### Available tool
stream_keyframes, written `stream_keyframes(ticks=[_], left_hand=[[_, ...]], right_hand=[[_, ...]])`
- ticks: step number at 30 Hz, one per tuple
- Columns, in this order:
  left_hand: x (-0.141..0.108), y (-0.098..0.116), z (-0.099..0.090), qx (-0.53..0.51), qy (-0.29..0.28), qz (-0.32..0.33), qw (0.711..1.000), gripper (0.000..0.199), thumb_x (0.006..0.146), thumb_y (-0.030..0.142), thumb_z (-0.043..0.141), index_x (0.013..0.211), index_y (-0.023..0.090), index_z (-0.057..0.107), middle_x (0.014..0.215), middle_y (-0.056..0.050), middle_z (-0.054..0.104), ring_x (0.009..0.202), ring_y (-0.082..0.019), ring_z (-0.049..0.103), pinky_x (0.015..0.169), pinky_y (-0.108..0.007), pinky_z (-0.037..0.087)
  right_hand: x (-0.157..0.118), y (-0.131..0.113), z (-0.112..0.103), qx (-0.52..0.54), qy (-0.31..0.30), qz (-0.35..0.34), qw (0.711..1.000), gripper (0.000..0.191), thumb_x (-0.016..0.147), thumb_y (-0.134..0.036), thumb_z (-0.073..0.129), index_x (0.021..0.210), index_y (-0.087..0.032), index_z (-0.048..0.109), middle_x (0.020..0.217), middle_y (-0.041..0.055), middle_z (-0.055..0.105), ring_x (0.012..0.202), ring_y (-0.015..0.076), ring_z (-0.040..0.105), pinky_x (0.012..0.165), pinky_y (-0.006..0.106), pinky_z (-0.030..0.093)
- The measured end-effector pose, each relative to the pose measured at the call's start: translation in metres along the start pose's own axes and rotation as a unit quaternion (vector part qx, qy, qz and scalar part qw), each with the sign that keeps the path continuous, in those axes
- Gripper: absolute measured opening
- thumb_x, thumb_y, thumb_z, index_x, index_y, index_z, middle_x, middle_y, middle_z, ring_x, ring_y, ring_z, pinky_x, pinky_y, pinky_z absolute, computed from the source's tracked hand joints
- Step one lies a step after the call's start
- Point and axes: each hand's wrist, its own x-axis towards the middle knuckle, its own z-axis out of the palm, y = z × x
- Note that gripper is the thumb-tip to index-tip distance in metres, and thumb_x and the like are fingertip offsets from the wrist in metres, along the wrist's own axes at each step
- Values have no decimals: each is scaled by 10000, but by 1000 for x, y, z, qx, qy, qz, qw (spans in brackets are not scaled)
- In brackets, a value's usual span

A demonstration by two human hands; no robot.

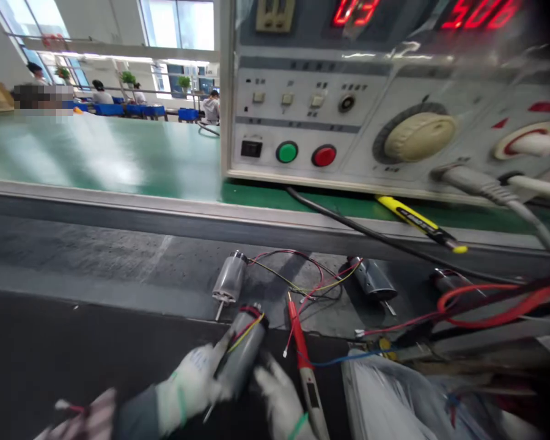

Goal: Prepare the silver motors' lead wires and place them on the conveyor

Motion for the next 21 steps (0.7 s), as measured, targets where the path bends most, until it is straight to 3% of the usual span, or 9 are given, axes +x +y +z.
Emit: stream_keyframes(ticks=[2, 4, 7, 10, 14, 17, 20, 21], left_hand=[[54, 44, -13, -2, 48, -3, 999, 893, 544, 347, 677, 1333, 186, 292, 1074, -121, 563, 996, -309, 513, 849, -371, 384], [96, 78, -25, -37, 93, -36, 994, 586, 641, 323, 610, 1183, 147, 472, 1072, -140, 561, 1053, -300, 479, 894, -369, 351], [114, 96, -34, -82, 90, -75, 990, 265, 750, 266, 491, 965, 121, 544, 972, -145, 594, 957, -258, 542, 819, -357, 412], [77, 77, -37, -149, 28, -129, 980, 162, 776, 227, 454, 894, 131, 510, 745, -76, 628, 629, -180, 609, 585, -309, 483], [-2, 35, -48, -298, -48, -191, 934, 144, 735, 245, 542, 807, 129, 493, 615, -37, 623, 458, -144, 580, 487, -298, 482], [-43, 15, -59, -400, -96, -210, 887, 329, 607, 359, 687, 753, 119, 516, 588, -55, 633, 450, -172, 586, 486, -346, 488], [-62, 9, -64, -418, -113, -201, 879, 407, 529, 405, 746, 724, 105, 553, 573, -69, 634, 460, -193, 590, 489, -370, 489], [-65, 9, -64, -423, -90, -194, 881, 400, 536, 399, 750, 727, 102, 564, 575, -69, 632, 475, -192, 591, 499, -367, 490]], right_hand=[[13, -40, 0, 8, 25, -83, 996, 671, 665, -427, 625, 1260, -217, 396, 1249, 80, 514, 1124, 241, 489, 876, 362, 450], [14, -65, 2, -32, 27, -131, 990, 643, 702, -421, 591, 1278, -242, 371, 1294, 62, 472, 1154, 228, 460, 896, 348, 439], [-6, -57, -4, -136, 25, -89, 986, 619, 666, -474, 612, 1209, -207, 478, 1236, 81, 529, 1090, 261, 508, 839, 359, 464], [-38, -12, -19, -185, 12, 7, 983, 657, 610, -569, 607, 1133, -173, 559, 1146, 106, 593, 972, 289, 575, 739, 373, 492], [-67, 37, -35, -237, 3, 33, 971, 587, 580, -565, 620, 1026, -183, 635, 1116, 81, 617, 1108, 280, 494, 924, 357, 406], [-68, 47, -38, -250, -4, 48, 967, 587, 587, -565, 601, 1034, -185, 629, 1146, 78, 601, 1142, 270, 470, 962, 340, 376], [-62, 49, -37, -246, 6, 64, 967, 607, 588, -589, 572, 1047, -194, 617, 1160, 84, 590, 1129, 273, 485, 868, 334, 452], [-60, 49, -37, -242, 9, 67, 968, 613, 581, -595, 572, 1039, -191, 619, 1151, 92, 595, 1118, 277, 495, 837, 333, 471]])
